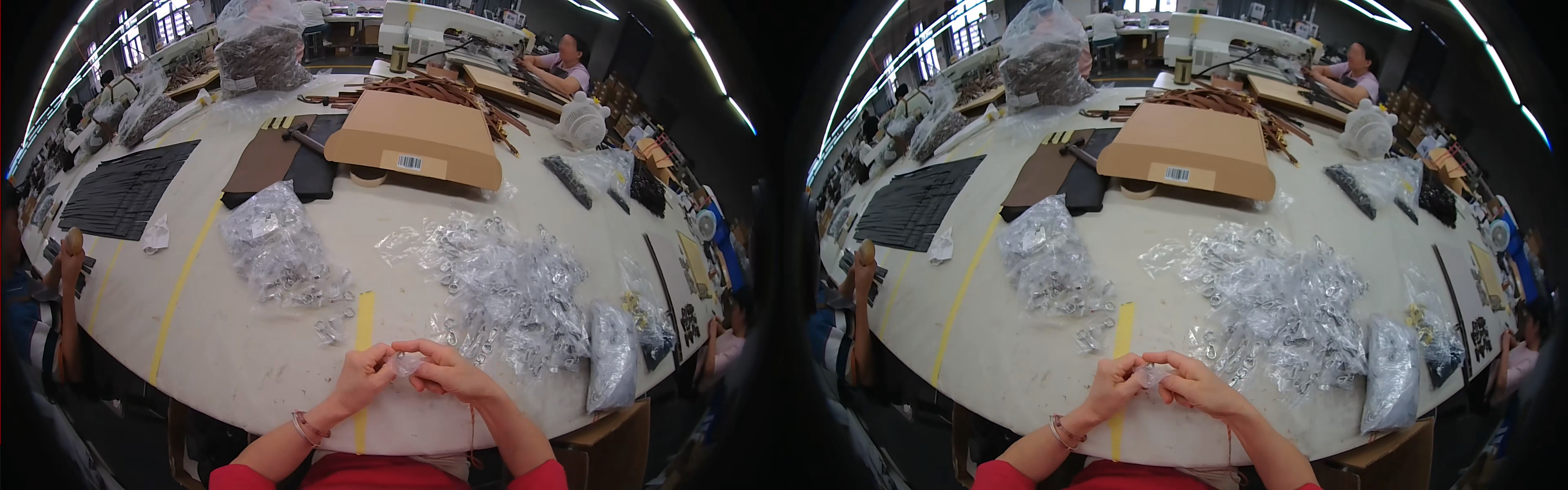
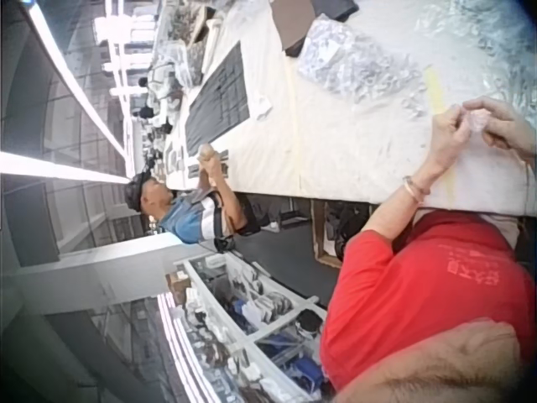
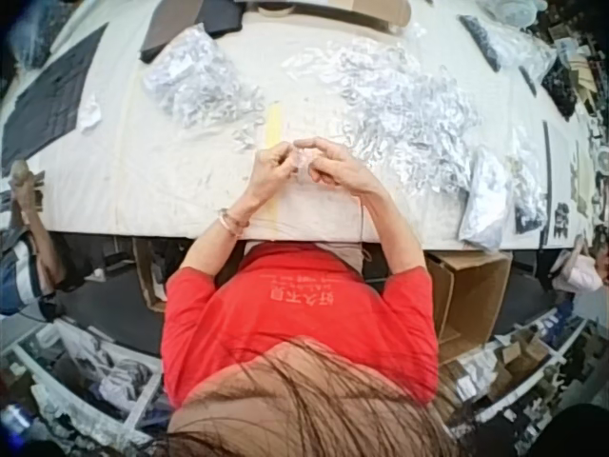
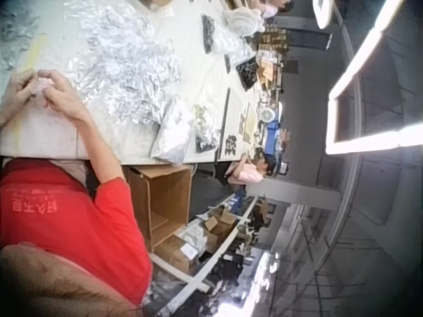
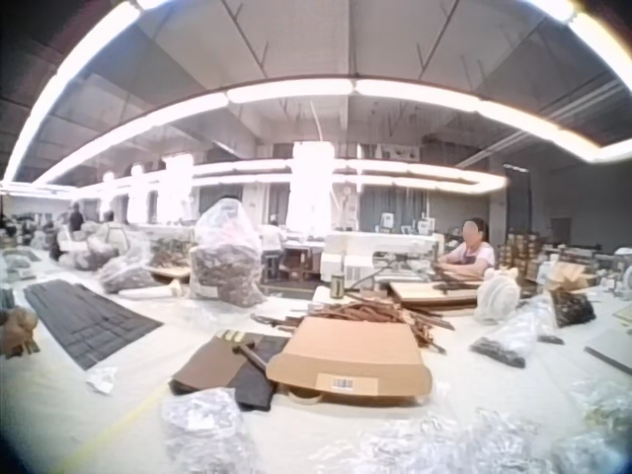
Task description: The person assembles small metal hardware components by hand, joining metal clasps and metal rings.
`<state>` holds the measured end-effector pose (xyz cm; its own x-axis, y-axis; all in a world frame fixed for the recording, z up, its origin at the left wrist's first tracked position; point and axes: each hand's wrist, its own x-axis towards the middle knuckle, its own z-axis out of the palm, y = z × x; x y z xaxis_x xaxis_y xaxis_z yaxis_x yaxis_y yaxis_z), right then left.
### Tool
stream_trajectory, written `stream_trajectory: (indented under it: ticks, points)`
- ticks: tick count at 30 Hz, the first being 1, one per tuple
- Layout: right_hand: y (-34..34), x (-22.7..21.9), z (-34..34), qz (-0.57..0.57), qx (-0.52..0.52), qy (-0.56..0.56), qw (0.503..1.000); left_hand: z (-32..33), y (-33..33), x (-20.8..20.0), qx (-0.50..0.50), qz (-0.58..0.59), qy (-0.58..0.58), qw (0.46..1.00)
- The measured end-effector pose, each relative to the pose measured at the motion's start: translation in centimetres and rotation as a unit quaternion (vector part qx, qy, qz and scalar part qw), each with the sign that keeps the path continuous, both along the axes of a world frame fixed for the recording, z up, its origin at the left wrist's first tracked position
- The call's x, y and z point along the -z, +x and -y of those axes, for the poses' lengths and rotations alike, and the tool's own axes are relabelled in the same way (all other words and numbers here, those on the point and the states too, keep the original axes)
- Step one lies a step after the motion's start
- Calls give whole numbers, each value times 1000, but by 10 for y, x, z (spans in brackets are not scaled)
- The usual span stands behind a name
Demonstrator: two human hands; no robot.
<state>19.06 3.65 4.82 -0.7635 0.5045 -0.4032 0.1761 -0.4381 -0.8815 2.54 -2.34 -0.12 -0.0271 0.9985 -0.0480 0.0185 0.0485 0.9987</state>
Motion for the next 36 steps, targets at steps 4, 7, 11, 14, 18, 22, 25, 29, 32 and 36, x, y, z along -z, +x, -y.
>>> stream_trajectory:
  ticks: [4, 7, 11, 14, 18, 22, 25, 29, 32, 36]
  points:
    - [-4, 6, 4, 24, 20, 26, 999, 2, 1, 2, -28, -109, 59, 992]
    - [-3, 25, 2, 16, 36, 71, 997, 0, 2, -1, 10, -50, 20, 998]
    - [-10, 24, 9, 84, 85, 284, 951, -1, 0, -5, 30, 85, -56, 994]
    - [-17, 33, 15, 174, 120, 583, 785, -3, -2, -2, 43, 118, -90, 988]
    - [-2, 0, 19, 286, 76, 484, 824, -4, -3, 0, 33, 130, -100, 986]
    - [1, -4, 13, 104, 67, 153, 980, -2, 3, -4, 13, 94, -66, 993]
    - [0, 8, 9, 92, 50, 125, 987, 0, -2, 3, 34, 45, -21, 998]
    - [6, 9, 6, 76, 46, 146, 985, -3, -8, -7, 78, 99, -102, 987]
    - [7, 18, 5, 89, 41, 208, 973, -3, -7, -7, 107, 86, -91, 986]
    - [6, 12, 12, 161, 29, 314, 935, -1, 1, -13, 59, 50, -95, 993]
